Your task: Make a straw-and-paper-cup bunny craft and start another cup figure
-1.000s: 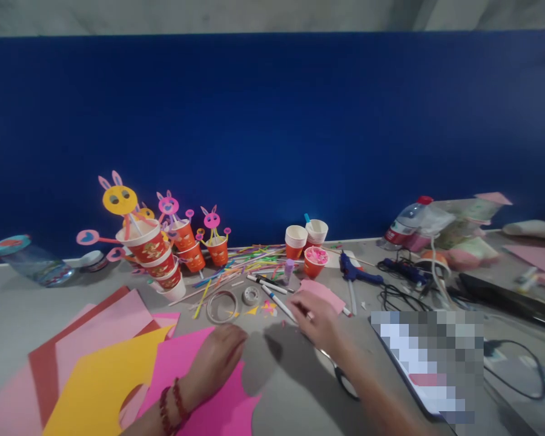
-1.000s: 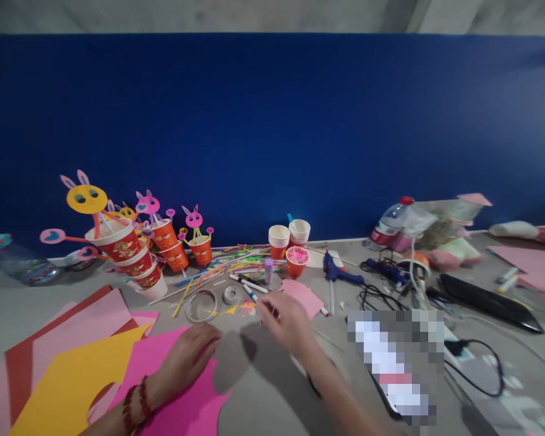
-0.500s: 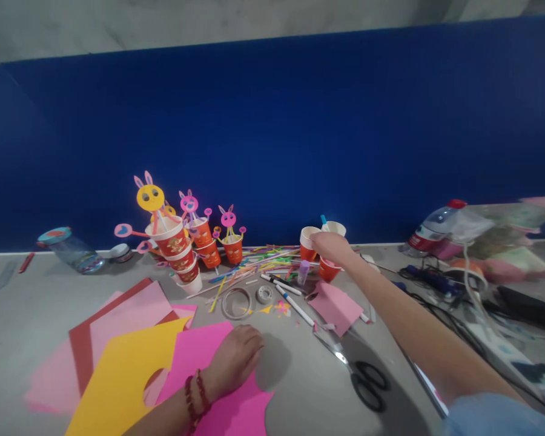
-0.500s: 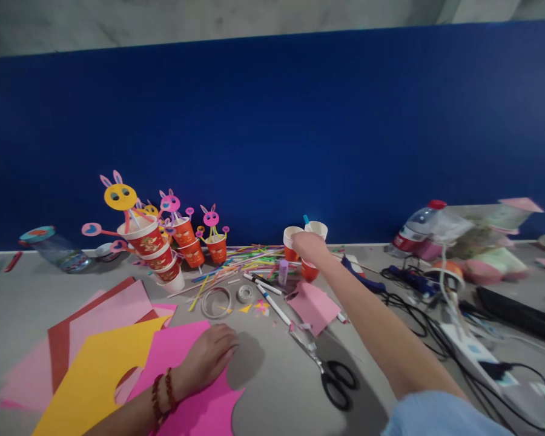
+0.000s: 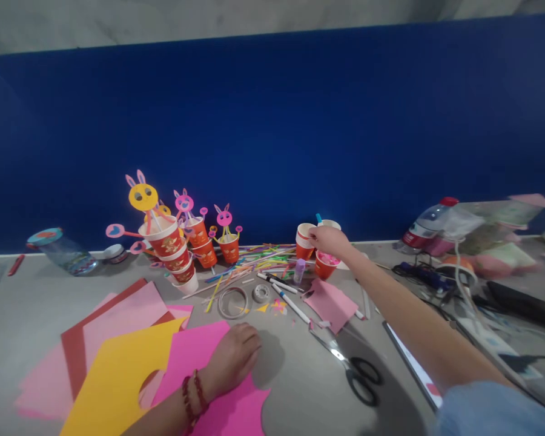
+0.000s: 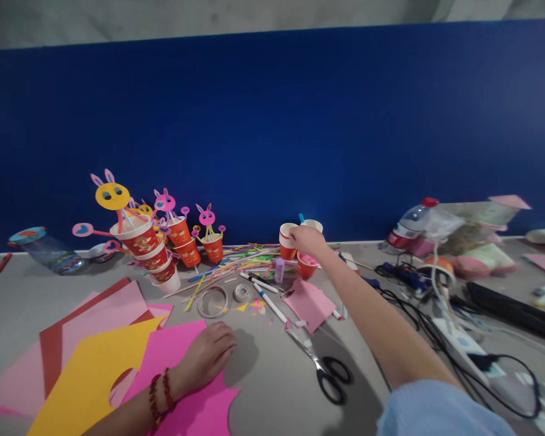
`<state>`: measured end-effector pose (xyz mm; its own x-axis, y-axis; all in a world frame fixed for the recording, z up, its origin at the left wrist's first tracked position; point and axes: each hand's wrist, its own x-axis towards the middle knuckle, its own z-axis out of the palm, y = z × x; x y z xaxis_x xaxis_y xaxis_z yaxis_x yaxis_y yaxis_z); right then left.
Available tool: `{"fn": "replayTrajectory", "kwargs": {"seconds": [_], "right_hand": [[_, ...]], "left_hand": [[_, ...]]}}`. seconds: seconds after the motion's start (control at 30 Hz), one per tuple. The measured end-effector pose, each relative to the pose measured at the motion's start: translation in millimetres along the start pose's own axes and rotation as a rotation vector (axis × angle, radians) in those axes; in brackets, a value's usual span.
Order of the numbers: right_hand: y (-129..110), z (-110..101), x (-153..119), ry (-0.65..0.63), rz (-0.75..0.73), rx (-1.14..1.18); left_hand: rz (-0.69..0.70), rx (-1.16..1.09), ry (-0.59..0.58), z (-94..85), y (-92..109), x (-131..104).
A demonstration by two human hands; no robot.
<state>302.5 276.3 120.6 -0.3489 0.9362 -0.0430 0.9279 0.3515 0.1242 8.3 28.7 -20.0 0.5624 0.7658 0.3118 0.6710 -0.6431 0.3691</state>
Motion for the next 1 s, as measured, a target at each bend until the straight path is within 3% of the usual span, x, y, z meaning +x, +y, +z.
{"fn": "replayTrajectory", "kwargs": {"seconds": [0.2, 0.37, 0.47, 0.57, 0.6, 0.7, 0.77, 0.8, 0.9, 1.0], "right_hand": [[1.5, -13.5, -5.6, 0.094, -0.010, -0.006], [-3.5, -39.9, -21.1, 0.292, 0.000, -0.022], [-13.3, -54.9, -43.8, 0.425, -0.023, -0.020], [-39.0, -54.5, -72.6, 0.493, -0.131, 0.014], [-52.1, -50.1, -81.3, 0.514, -0.248, 0.059], [-101.6, -29.8, -99.9, 0.432, -0.538, 0.121], [-137.2, -16.0, -106.5, 0.385, -0.654, 0.149], [-153.9, -10.3, -108.5, 0.372, -0.699, 0.166], [-194.5, 1.8, -110.6, 0.361, -0.802, 0.216], [-220.5, 11.2, -106.0, 0.362, -0.918, 0.250]], "left_hand": [[0.006, -0.009, -0.003, -0.7, 0.9, 1.7], [-0.011, -0.035, 0.029, -2.7, 2.7, 1.6], [-0.030, -0.066, 0.121, -12.4, 4.8, 0.6], [-0.042, -0.065, 0.279, -33.2, 13.5, 5.4], [-0.006, -0.061, 0.307, -42.2, 19.9, 10.1], [0.252, -0.043, 0.378, -68.6, 54.1, 36.9], [0.530, -0.023, 0.304, -78.6, 87.0, 64.4], [0.598, 0.001, 0.232, -79.6, 104.2, 80.0], [0.639, 0.029, -0.078, -65.7, 148.4, 127.4], [0.628, -0.041, -0.406, -37.6, 175.1, 166.1]]}}
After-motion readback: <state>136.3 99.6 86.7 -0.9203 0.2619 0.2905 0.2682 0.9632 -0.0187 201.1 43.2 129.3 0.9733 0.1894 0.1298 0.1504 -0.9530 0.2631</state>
